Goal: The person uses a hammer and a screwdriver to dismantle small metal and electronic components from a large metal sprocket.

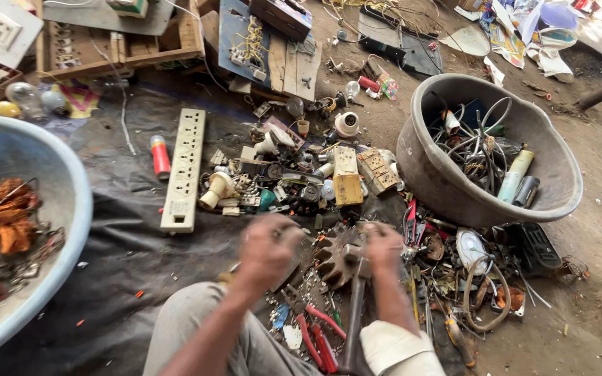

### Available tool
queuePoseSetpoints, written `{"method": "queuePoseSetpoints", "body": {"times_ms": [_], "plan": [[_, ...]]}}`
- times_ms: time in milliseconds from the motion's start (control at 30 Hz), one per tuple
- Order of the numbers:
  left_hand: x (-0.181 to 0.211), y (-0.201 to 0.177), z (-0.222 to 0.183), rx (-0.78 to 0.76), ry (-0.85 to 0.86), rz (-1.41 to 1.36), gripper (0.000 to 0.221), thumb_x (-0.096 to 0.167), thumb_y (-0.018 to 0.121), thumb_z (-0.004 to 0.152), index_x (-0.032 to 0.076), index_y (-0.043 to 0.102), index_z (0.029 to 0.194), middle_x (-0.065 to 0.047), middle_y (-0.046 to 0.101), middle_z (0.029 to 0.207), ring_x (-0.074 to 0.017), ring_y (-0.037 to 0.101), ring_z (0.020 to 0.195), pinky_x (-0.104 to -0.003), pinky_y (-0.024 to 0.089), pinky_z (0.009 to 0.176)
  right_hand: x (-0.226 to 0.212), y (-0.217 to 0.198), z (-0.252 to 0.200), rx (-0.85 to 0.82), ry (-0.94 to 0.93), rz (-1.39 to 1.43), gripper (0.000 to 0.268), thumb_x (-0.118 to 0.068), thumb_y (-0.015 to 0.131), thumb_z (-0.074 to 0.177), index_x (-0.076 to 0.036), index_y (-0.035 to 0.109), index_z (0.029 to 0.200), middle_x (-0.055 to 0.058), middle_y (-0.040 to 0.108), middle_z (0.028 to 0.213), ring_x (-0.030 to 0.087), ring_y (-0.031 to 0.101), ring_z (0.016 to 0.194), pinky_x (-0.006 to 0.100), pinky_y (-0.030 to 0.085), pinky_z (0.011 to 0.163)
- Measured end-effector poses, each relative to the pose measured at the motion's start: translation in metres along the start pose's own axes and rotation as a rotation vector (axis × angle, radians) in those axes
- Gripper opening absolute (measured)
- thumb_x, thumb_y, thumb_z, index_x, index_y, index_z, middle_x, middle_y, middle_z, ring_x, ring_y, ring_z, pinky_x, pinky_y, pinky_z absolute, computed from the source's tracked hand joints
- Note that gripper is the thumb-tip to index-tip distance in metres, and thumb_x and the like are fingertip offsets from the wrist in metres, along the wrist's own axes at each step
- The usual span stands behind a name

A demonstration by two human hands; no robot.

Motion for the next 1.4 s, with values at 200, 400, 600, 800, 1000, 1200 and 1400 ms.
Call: {"method": "queuePoseSetpoints", "body": {"times_ms": [200,400,600,800,1000,1200,1400], "plan": [[-0.069,0.097,0.010,-0.314,-0.205,0.298,0.030,0.027,0.067,0.091,0.004,0.076,0.108,-0.019,0.068,0.110,-0.0336,0.066,0.099,-0.049,0.052,0.093,0.135,-0.003,0.063,-0.058,0.494,0.326,0.023,-0.009,0.076,0.091,0.002,0.074,0.111,0.012,0.074,0.087,0.016,0.066,0.058,0.028,0.049,0.043],[-0.095,0.109,0.019,-0.445,-0.380,0.262,0.034,0.030,0.062,0.095,0.008,0.072,0.119,-0.016,0.071,0.110,-0.0290,0.069,0.100,-0.045,0.055,0.097,0.174,0.009,0.063,-0.046,0.534,0.227,0.029,-0.009,0.072,0.092,0.004,0.072,0.118,0.017,0.076,0.097,0.020,0.070,0.064,0.028,0.050,0.045],[-0.106,0.123,0.015,-0.504,-0.398,0.312,0.034,0.032,0.060,0.096,0.007,0.074,0.113,-0.010,0.067,0.112,-0.0245,0.068,0.102,-0.045,0.054,0.097,0.144,0.003,0.066,-0.151,0.477,-0.164,0.037,-0.018,0.078,0.089,-0.011,0.072,0.125,0.015,0.074,0.116,0.019,0.071,0.080,0.033,0.057,0.067],[-0.099,0.113,0.018,-0.466,-0.357,0.320,0.036,0.034,0.065,0.094,0.006,0.073,0.116,-0.016,0.069,0.114,-0.0284,0.066,0.106,-0.046,0.051,0.100,0.112,0.005,0.060,-0.214,0.320,-0.330,0.020,-0.016,0.076,0.093,-0.010,0.076,0.112,0.012,0.079,0.103,0.020,0.073,0.079,0.036,0.059,0.071],[-0.097,0.116,0.018,-0.499,-0.369,0.317,0.033,0.032,0.062,0.095,0.007,0.074,0.113,-0.016,0.074,0.111,-0.0291,0.072,0.102,-0.045,0.055,0.096,0.109,-0.023,0.048,-0.123,0.468,0.363,0.017,-0.012,0.069,0.095,-0.004,0.069,0.110,0.010,0.077,0.091,0.021,0.070,0.065,0.035,0.051,0.050],[-0.094,0.114,0.018,-0.447,-0.286,0.303,0.033,0.032,0.065,0.093,0.006,0.075,0.111,-0.017,0.074,0.109,-0.0322,0.070,0.103,-0.046,0.054,0.096,0.139,-0.039,0.052,0.042,0.654,0.857,0.022,-0.023,0.064,0.096,-0.003,0.071,0.102,0.013,0.075,0.087,0.021,0.070,0.065,0.032,0.052,0.050],[-0.092,0.113,0.018,-0.477,-0.329,0.311,0.033,0.032,0.065,0.093,0.006,0.074,0.111,-0.017,0.072,0.110,-0.0305,0.069,0.105,-0.045,0.053,0.097,0.125,0.000,0.073,-0.155,0.156,-0.351,0.030,-0.032,0.078,0.086,-0.014,0.080,0.110,0.015,0.078,0.090,0.024,0.071,0.074,0.037,0.056,0.068]]}}
Point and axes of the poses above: each hand's wrist, its own z-axis towards the middle knuckle, its own y-axis out of the palm, x = y × z, the point moved 8 cm from there along z, towards the middle knuckle
